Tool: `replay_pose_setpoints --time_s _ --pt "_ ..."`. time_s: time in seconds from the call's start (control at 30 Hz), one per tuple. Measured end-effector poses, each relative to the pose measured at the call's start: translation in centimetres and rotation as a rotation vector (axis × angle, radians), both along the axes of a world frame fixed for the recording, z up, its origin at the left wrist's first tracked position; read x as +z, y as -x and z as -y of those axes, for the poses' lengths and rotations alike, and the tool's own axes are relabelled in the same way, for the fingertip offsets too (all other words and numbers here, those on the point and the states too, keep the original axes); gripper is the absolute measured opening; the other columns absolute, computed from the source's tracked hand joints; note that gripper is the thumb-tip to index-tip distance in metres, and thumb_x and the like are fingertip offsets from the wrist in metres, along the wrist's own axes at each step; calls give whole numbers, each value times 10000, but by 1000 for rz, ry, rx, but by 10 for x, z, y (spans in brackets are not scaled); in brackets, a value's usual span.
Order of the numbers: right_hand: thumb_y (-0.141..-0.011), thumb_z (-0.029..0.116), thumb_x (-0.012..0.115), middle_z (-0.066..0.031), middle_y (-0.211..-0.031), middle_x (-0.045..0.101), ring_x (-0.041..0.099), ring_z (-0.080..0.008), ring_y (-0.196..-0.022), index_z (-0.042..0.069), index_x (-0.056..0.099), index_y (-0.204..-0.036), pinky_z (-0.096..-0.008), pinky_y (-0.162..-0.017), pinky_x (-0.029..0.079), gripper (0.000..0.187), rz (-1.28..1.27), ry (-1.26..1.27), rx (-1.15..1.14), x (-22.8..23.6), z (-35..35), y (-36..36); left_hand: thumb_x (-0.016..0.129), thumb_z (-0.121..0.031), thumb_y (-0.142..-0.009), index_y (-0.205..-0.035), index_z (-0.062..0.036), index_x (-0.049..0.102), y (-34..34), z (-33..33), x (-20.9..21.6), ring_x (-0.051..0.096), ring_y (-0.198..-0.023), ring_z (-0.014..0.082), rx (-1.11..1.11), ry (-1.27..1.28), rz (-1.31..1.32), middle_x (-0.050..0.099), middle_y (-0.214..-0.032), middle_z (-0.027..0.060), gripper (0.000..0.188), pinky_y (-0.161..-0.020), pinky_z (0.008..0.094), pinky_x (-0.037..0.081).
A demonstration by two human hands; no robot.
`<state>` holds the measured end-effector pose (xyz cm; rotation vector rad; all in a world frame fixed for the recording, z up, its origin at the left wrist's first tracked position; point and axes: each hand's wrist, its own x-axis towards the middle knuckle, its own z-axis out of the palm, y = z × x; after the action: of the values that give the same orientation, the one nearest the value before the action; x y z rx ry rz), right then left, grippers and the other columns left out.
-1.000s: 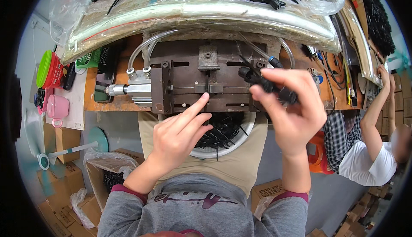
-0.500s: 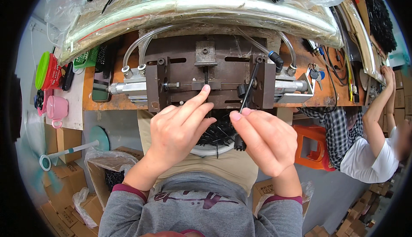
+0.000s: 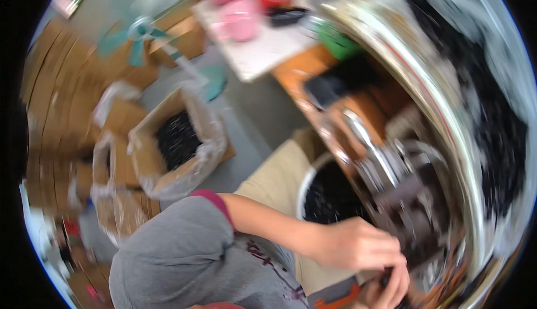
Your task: The person is assembling small black plastic components using a specialized machine on a workbench.
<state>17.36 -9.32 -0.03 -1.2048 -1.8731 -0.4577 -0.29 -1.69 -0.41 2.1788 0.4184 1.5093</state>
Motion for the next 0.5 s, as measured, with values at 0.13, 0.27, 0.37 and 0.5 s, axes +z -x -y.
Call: replay_pose_setpoints --time_s 0.13,0.27,0.37,0.5 --pt "-856 90 784 -164 -964 702 688 -271 -835 -43 714 -1027 -339 -721 560 228 79 -82 -225 -14 -15 -20 612 -124 -832 -918 2 603 6 4 -8 609 -809 240 1 3 39 559 -979 108 152 -576 341 528" --pt "-838 79 812 -133 -884 720 684 -252 -809 9 762 -937 -350 -705 555 131 -111 -50 -144 41 -12 23 762 -123 -678 -774 -42 631 -9 12 -19 612 -876 260 79 5 66 565 -932 94 182 -639 382 542" --pt "-909 120 743 -168 -919 725 700 -261 -829 4 737 -1033 -348 -677 598 170 -201 42 -118 39 -13 18 671 -312 -950 -1107 -66 636 3 9 -24 626 -994 212 180 -190 -166 599 -1221 87 294 -623 355 551" --pt "-964 150 675 -205 -964 726 717 -265 -825 -20 690 -1111 -363 -634 632 225 -517 177 -124 26 -8 16 625 -111 -797 -795 13 600 10 14 -21 609 -834 272 162 -107 49 599 -1108 171 127 -614 355 547"
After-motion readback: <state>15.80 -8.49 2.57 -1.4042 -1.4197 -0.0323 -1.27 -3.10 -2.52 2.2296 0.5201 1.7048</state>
